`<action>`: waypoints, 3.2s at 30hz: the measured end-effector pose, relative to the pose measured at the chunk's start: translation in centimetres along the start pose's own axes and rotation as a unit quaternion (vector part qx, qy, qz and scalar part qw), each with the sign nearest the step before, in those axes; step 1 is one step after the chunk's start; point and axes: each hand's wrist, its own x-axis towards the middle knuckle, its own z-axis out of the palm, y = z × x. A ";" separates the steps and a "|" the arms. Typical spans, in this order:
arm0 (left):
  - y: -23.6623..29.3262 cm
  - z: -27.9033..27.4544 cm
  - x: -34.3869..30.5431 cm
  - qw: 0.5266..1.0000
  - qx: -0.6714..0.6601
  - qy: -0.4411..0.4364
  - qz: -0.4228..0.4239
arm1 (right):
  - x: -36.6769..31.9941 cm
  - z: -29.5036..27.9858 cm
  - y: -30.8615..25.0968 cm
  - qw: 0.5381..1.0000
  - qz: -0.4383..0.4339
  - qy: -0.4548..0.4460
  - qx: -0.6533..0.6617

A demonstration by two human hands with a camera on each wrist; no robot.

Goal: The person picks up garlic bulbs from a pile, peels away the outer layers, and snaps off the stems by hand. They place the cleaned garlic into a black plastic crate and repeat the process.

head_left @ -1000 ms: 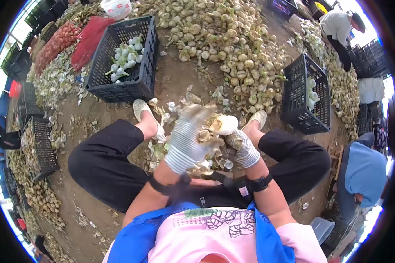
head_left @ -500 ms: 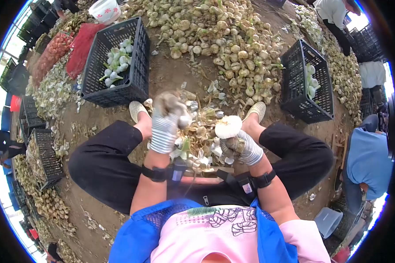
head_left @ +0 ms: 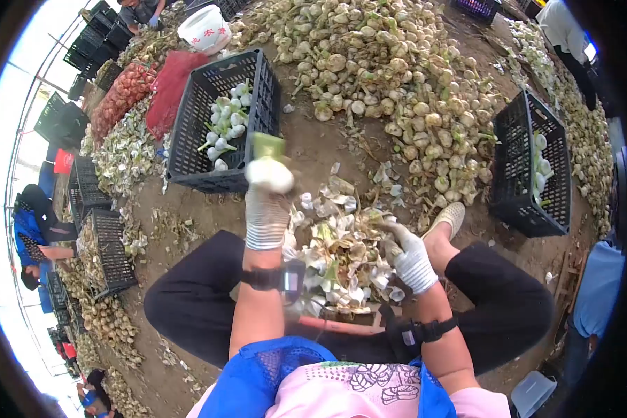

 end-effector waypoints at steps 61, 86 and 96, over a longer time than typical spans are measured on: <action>-3.8 4.1 -12.9 0.599 0.776 -0.106 0.169 | 2.6 1.4 3.4 0.974 0.003 -0.122 0.191; -6.5 1.9 -11.8 0.873 0.446 -0.069 0.185 | -4.1 5.8 -5.7 0.930 -0.332 0.038 -0.155; -1.9 3.4 -11.8 0.989 0.082 0.019 0.122 | -3.6 4.7 -2.3 0.952 -0.038 -0.185 -0.242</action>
